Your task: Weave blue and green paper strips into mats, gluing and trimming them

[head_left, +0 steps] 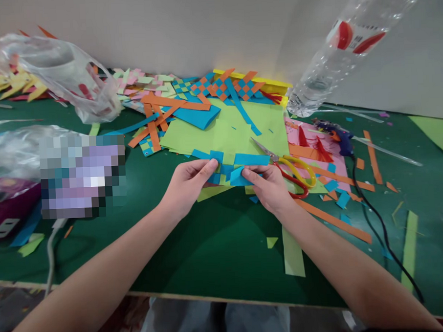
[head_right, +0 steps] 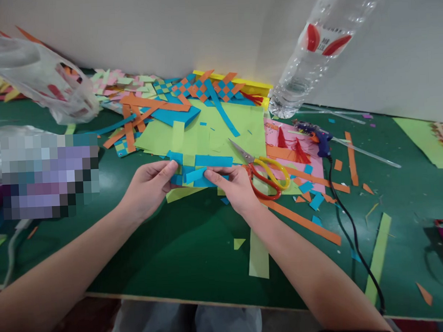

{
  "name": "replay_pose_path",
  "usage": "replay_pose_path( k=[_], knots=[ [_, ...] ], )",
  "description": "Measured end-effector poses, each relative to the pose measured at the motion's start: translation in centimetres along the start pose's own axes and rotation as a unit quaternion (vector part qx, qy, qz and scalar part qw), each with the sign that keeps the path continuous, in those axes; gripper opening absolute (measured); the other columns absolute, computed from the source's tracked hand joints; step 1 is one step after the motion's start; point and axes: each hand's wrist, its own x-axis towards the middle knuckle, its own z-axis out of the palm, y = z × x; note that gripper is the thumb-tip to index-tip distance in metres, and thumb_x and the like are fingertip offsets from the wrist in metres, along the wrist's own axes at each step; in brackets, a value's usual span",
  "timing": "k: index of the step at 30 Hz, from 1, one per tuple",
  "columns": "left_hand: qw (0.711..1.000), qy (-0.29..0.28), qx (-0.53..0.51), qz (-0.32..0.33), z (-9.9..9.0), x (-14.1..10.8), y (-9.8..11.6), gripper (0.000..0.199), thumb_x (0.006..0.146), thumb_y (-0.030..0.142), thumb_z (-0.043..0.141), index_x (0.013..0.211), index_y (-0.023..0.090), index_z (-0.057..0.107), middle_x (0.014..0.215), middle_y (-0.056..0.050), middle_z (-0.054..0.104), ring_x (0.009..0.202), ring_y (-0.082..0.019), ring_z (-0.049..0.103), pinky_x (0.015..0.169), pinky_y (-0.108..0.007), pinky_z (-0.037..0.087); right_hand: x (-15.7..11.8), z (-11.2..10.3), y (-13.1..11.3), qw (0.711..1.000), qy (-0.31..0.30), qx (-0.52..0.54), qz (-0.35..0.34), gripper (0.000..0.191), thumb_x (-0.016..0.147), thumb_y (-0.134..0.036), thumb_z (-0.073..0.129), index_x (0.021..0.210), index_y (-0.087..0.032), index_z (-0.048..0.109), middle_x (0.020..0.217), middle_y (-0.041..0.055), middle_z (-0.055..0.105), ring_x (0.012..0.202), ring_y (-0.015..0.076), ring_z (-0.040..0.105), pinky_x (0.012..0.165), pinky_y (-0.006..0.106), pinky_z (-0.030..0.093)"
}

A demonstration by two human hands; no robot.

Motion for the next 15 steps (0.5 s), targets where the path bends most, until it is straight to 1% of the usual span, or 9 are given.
replay_pose_path(
  k=[4,6,8,10,12,15],
  knots=[
    [1.0,-0.022,-0.019,0.006,0.0,-0.1,-0.1,0.032,0.074,0.052,0.075,0.077,0.02,0.076,0.077,-0.003,0.071,0.076,-0.018,0.068,0.071,-0.031,0.059,-0.1,0.3,-0.4,0.999,0.009,0.043,0.023,0.021,0.059,-0.042,0.087,0.073,-0.031,0.077,0.077,-0.0046,0.075,0.073,0.0102,0.068,0.077,0.026,0.056],
    [0.998,-0.046,-0.031,0.009,-0.2,-0.1,-0.1,0.03,0.076,0.051,0.074,0.076,0.021,0.075,0.072,-0.002,0.068,0.069,-0.016,0.065,0.066,-0.029,0.057,-0.1,0.4,-0.6,0.997,0.01,0.069,0.036,0.022,0.056,-0.042,0.089,0.07,-0.03,0.076,0.073,-0.005,0.074,0.068,0.0092,0.067,0.072,0.025,0.056],
    [0.998,-0.057,-0.036,0.017,-0.3,-0.2,-0.1,0.031,0.075,0.051,0.075,0.069,0.021,0.074,0.063,-0.001,0.064,0.06,-0.014,0.061,0.057,-0.027,0.053,-0.1,0.5,-0.9,0.995,-0.003,0.092,0.047,0.023,0.055,-0.041,0.09,0.069,-0.029,0.076,0.07,-0.0052,0.073,0.065,0.0094,0.066,0.07,0.025,0.057],
    [0.998,-0.05,-0.032,0.025,-0.5,-0.2,-0.1,0.035,0.071,0.052,0.077,0.06,0.02,0.07,0.057,-0.001,0.06,0.054,-0.013,0.057,0.051,-0.026,0.048,-0.2,0.5,-1.1,0.993,-0.025,0.104,0.056,0.022,0.055,-0.04,0.09,0.068,-0.029,0.076,0.069,-0.005,0.073,0.066,0.0104,0.066,0.071,0.026,0.057],
    [0.999,-0.04,-0.023,0.029,-0.5,-0.2,-0.1,0.038,0.069,0.054,0.078,0.056,0.02,0.068,0.054,0.0,0.057,0.051,-0.013,0.054,0.049,-0.026,0.046,-0.3,0.5,-1.2,0.991,-0.049,0.105,0.065,0.022,0.056,-0.04,0.089,0.069,-0.03,0.076,0.069,-0.0045,0.073,0.068,0.0117,0.067,0.072,0.028,0.057],
    [0.999,-0.027,-0.008,0.036,-0.5,-0.2,0.0,0.036,0.07,0.054,0.077,0.061,0.02,0.071,0.056,-0.001,0.058,0.054,-0.013,0.055,0.051,-0.027,0.047,-0.3,0.4,-1.1,0.992,-0.056,0.096,0.062,0.022,0.057,-0.042,0.088,0.071,-0.03,0.076,0.071,-0.0041,0.073,0.071,0.0129,0.068,0.074,0.029,0.058]
  ],
)
